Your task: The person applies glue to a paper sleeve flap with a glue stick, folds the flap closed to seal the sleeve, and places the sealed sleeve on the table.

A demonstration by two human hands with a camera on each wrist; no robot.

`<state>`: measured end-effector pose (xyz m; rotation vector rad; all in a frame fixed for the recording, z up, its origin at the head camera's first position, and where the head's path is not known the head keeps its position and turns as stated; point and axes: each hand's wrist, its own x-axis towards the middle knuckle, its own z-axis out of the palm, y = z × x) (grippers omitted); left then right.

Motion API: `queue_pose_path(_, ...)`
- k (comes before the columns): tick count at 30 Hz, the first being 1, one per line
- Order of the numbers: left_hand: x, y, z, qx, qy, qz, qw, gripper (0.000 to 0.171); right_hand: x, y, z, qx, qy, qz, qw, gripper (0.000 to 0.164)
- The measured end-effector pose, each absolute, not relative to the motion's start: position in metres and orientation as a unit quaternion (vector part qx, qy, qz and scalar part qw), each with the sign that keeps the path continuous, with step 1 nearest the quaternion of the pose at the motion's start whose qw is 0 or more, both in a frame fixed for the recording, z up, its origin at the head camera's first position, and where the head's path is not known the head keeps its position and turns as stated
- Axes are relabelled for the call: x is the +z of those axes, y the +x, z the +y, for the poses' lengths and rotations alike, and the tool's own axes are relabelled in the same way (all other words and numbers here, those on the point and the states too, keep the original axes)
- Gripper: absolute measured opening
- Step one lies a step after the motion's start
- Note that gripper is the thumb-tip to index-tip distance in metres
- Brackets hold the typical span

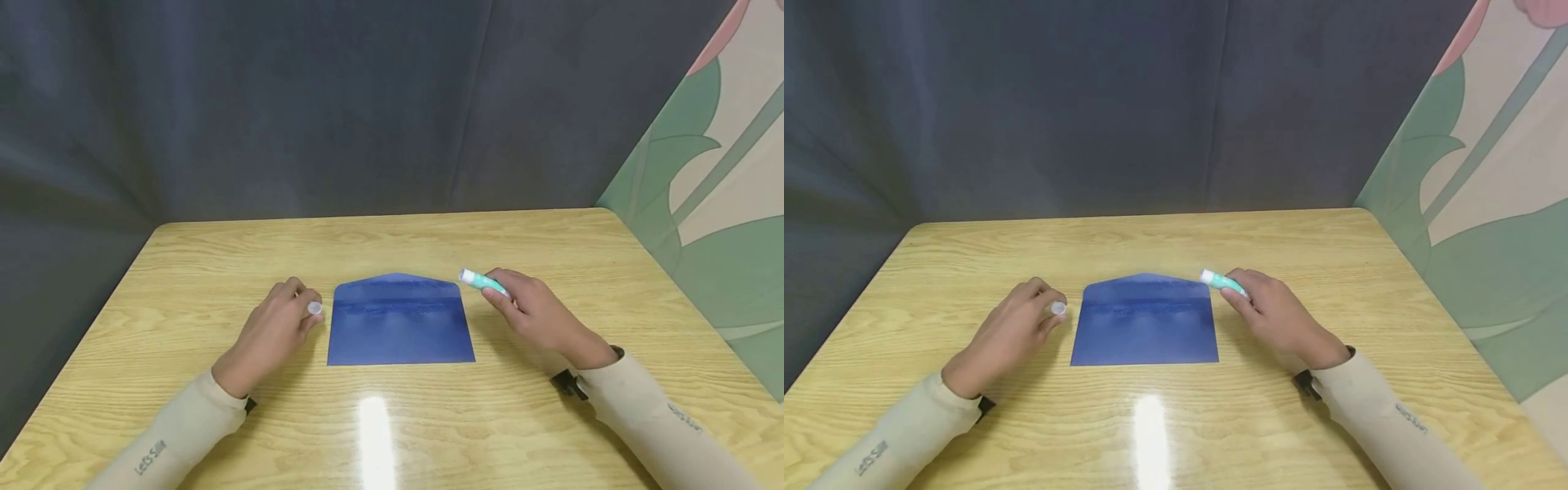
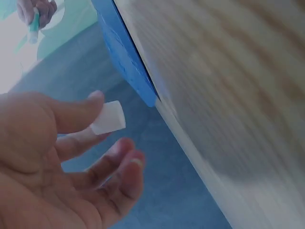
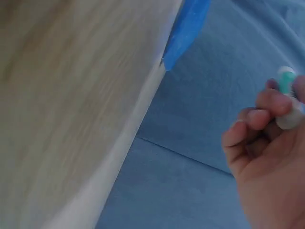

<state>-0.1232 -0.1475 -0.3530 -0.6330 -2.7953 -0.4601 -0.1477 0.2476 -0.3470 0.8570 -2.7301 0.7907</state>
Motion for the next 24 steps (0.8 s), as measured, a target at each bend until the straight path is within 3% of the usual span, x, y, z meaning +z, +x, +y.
queue_pose_path(9, -0.354, -0.128, -0.155, -0.139, -0.198, -0.967, 0.080, 0.010, -0.350, -0.147, 0.246, 0.174, 0.313, -0.929, 0.099, 0.009)
queue_pose_path(19, -0.354, -0.129, -0.156, -0.121, -0.180, -0.975, 0.049, 0.015, -0.352, -0.141, 0.238, 0.143, 0.338, -0.923, 0.112, 0.007)
queue_pose_path(24, -0.355, -0.130, -0.156, -0.122, -0.180, -0.974, 0.057, 0.015, -0.354, -0.139, 0.235, 0.128, 0.363, -0.913, 0.131, 0.007)
